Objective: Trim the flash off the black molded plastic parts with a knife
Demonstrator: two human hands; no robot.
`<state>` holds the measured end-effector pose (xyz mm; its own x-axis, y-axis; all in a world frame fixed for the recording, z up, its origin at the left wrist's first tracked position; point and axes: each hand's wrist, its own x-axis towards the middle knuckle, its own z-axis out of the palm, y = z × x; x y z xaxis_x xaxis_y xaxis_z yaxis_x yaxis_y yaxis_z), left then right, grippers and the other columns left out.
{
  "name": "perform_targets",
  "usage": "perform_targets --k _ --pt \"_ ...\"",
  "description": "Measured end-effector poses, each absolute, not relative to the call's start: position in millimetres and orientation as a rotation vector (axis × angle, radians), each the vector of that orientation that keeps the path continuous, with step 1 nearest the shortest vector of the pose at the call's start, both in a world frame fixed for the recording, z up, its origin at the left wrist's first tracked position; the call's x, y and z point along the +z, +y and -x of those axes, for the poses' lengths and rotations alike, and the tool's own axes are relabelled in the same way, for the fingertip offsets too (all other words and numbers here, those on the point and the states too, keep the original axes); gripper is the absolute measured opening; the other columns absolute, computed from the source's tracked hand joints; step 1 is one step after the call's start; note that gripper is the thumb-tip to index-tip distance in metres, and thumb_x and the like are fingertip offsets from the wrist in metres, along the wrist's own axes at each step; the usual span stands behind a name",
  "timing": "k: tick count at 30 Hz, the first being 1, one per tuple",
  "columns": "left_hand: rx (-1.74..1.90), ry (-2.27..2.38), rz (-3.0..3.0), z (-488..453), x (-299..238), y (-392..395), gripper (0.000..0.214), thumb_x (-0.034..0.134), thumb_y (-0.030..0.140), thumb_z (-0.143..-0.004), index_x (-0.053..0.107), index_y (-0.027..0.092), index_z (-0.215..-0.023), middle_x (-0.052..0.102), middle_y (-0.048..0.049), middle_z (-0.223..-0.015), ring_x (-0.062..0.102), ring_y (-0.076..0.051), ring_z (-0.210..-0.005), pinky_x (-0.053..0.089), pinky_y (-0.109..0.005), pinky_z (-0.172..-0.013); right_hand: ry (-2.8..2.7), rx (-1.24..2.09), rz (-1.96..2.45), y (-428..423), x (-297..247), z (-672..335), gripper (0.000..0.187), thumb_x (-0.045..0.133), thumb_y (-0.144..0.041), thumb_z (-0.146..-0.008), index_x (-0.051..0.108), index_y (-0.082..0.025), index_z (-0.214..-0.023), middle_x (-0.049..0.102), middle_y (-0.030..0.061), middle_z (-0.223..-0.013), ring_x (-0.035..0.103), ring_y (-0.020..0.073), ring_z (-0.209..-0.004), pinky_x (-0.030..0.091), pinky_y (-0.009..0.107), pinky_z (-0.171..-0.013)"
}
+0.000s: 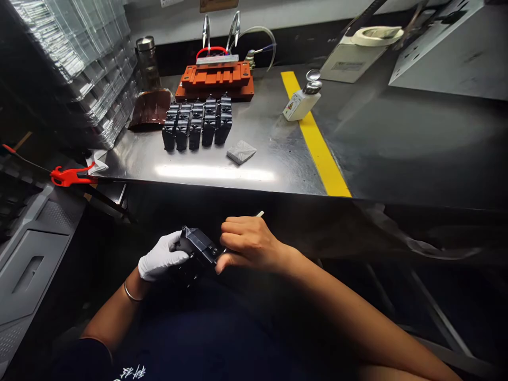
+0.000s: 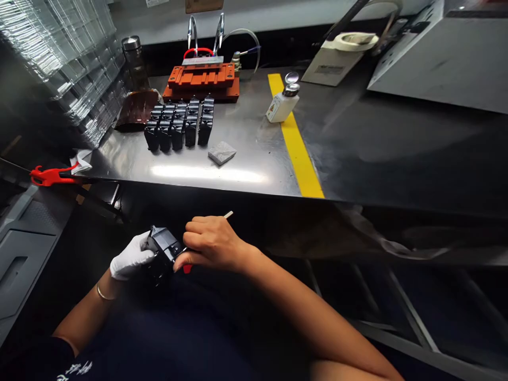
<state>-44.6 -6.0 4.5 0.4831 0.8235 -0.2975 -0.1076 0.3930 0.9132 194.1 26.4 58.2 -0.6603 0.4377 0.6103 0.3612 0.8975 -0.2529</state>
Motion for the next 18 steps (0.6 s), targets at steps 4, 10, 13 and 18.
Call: perform_targets --k 4,10,13,18 --pt "0.747 0.845 -0.981 40 1 -7 0.056 0.081 0.048 -0.064 0.067 0.013 -0.105 0.067 -0.0058 -0.087 0.058 -0.017 -0.076 0.044 -0.026 -0.07 -2.3 0.125 0.615 26 55 -195 0.06 0.04 -0.066 -0.089 0.05 -0.016 -0.056 0.042 -0.0023 -0.052 0.035 0.0087 -0.049 0.024 0.025 -0.048" --pt "0.772 0.823 -1.0 39 -2 -7 0.055 0.079 0.05 -0.066 0.067 0.014 -0.106 0.068 -0.0061 -0.09 0.059 -0.016 -0.078 0.045 -0.025 -0.072 -2.322 0.223 0.692 25 54 -194 0.062 0.043 -0.067 -0.088 0.046 -0.017 -0.052 0.04 -0.0021 -0.05 0.033 0.0083 -0.048 0.021 0.026 -0.047" --pt "0.734 0.851 -1.025 43 1 -5 0.059 0.08 0.051 -0.064 0.067 0.012 -0.107 0.068 -0.0065 -0.089 0.059 -0.017 -0.078 0.046 -0.026 -0.072 -2.368 0.544 0.698 25 51 -198 0.063 0.048 -0.069 -0.084 0.039 -0.018 -0.049 0.037 -0.0037 -0.048 0.029 0.007 -0.045 0.018 0.026 -0.046" --pt "0.64 0.93 -1.136 53 15 4 0.067 0.081 0.047 -0.064 0.064 0.014 -0.12 0.069 -0.0079 -0.1 0.062 -0.022 -0.089 0.048 -0.031 -0.08 -2.214 1.171 0.652 24 49 -207 0.062 0.053 -0.071 -0.08 0.041 -0.018 -0.049 0.037 -0.0048 -0.048 0.032 0.0058 -0.044 0.023 0.023 -0.045"
